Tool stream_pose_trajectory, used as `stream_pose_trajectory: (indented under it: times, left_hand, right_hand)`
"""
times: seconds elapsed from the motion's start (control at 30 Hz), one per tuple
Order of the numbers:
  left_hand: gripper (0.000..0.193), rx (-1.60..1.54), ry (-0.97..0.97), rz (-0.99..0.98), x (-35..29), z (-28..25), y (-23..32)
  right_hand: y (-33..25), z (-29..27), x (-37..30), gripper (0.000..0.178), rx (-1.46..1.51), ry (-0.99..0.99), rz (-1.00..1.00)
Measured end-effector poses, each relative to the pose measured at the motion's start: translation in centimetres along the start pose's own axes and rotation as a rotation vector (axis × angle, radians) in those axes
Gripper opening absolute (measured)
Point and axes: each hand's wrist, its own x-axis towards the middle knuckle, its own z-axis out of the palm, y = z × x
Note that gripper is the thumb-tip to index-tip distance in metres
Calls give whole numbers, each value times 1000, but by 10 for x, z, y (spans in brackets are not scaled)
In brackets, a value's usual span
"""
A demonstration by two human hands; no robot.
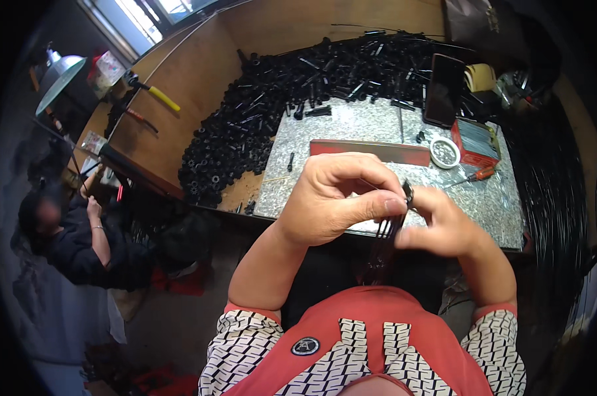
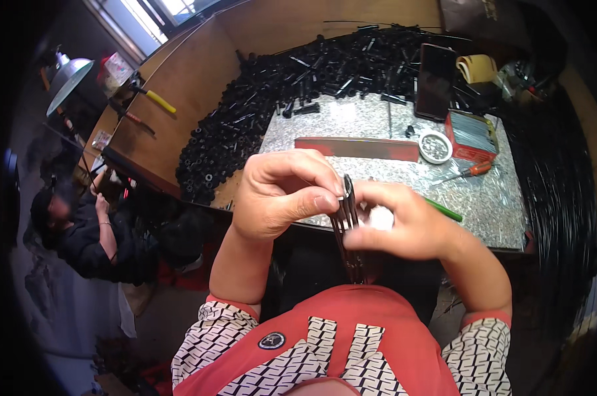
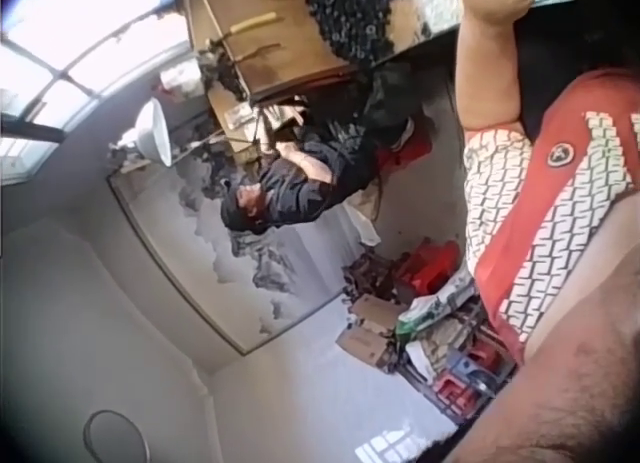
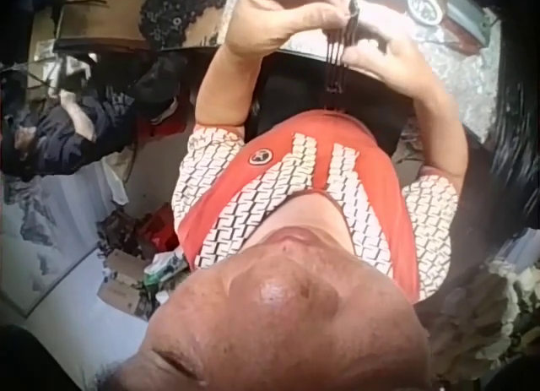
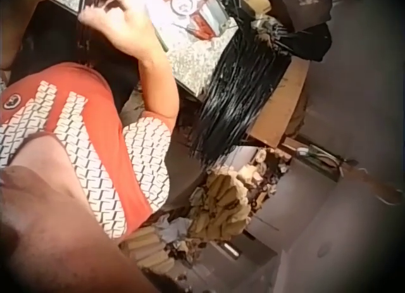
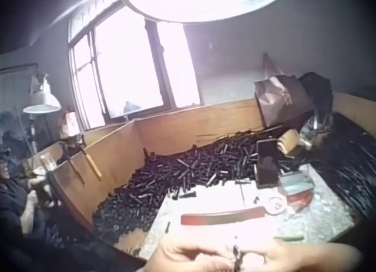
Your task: Manually assembling bundles of cables into connectors using pliers and a workbench fixture.
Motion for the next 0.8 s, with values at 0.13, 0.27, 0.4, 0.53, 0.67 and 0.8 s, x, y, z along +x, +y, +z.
stream_pose_trajectory:
  times: [0.13, 0.27, 0.4, 0.53, 0.67, 0.8]
  left_hand:
    - [6, 130, 123, 10, 1, 5, 2]
    - [7, 164, 201, 43, 1, -1, -5]
    - [8, 189, 261, 54, 3, 1, -5]
    - [7, 249, 195, 83, 3, -9, -2]
    - [6, 66, 164, -53, 6, -12, -3]
    - [13, 95, 150, -91, 12, -17, -7]
  right_hand:
    - [-10, -1, 15, 7, 391, 38, 53]
    - [-3, 5, 18, 11, 440, 98, 80]
    - [4, 3, 18, 16, 418, 114, 84]
    - [6, 3, 22, 15, 462, 114, 103]
    - [16, 5, 21, 27, 482, 191, 37]
    - [8, 12, 30, 23, 499, 260, 17]
